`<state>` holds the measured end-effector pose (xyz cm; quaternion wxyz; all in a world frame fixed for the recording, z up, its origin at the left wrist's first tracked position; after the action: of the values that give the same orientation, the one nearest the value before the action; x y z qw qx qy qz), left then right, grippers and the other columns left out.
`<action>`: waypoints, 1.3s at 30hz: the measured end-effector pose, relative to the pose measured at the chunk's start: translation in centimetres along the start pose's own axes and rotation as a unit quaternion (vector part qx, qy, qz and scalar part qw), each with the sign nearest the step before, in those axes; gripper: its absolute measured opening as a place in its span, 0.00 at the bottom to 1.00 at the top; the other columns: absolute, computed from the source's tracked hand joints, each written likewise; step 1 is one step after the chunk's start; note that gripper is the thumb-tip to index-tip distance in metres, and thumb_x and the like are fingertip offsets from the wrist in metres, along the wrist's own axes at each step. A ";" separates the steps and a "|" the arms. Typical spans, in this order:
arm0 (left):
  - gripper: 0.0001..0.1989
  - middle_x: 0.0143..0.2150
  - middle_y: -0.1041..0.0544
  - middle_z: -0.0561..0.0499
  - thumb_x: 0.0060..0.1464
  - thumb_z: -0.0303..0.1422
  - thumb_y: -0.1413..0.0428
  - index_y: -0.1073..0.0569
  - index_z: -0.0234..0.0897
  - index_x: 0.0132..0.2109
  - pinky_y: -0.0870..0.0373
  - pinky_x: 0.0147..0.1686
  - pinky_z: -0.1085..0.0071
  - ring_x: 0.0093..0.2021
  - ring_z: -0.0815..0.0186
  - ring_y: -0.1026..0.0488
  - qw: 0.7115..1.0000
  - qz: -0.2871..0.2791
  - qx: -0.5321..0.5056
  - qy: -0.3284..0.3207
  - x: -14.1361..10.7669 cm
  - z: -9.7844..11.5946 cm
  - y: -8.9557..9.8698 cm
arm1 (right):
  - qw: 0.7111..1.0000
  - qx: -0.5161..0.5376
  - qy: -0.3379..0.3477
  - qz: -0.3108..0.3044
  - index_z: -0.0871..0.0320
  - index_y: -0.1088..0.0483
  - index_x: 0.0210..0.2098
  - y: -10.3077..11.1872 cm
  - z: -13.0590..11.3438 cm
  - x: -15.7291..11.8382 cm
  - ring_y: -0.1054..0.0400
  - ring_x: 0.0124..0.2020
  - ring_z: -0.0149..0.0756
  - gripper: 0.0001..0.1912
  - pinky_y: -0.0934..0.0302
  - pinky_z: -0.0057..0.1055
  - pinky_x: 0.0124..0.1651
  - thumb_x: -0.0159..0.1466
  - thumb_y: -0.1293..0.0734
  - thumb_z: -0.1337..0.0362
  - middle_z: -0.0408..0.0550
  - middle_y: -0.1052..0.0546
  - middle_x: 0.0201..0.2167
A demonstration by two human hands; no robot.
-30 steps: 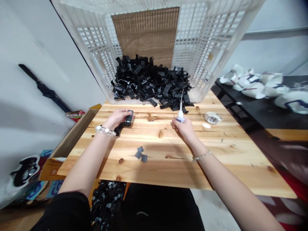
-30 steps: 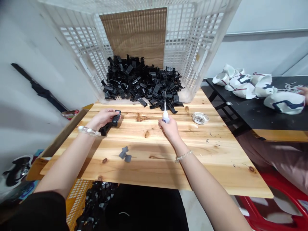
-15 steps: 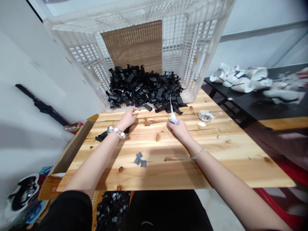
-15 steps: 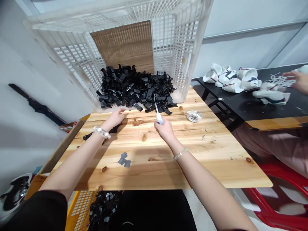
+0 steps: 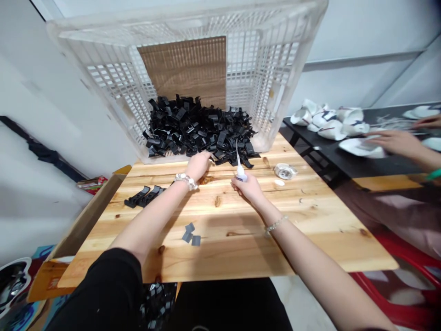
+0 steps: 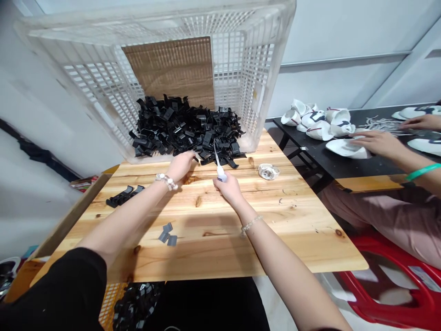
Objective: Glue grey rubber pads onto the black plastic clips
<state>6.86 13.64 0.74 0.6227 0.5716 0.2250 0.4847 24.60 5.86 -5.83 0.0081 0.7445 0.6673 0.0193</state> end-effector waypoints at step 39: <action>0.14 0.37 0.21 0.46 0.52 0.35 0.41 0.26 0.29 0.44 0.29 0.35 0.71 0.32 0.69 0.27 0.790 -0.036 -0.588 0.168 -11.9 3.3 -0.6 | 0.946 0.257 -0.155 -0.124 0.58 0.29 0.32 -3.2 -3.5 -4.5 0.27 0.35 0.33 0.13 0.32 0.30 0.38 0.51 0.24 0.64 0.46 0.22 0.32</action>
<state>4.74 1.86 -2.29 0.8081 -0.0041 0.0178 0.5888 20.75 1.70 -2.57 -0.0780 0.6268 0.7269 -0.2695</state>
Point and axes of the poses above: each hand's wrist, its own x-axis towards the middle knuckle, its own y-axis out of the back of the hand, z = x × y, the point moved 3 cm from there along x, towards the middle knuckle
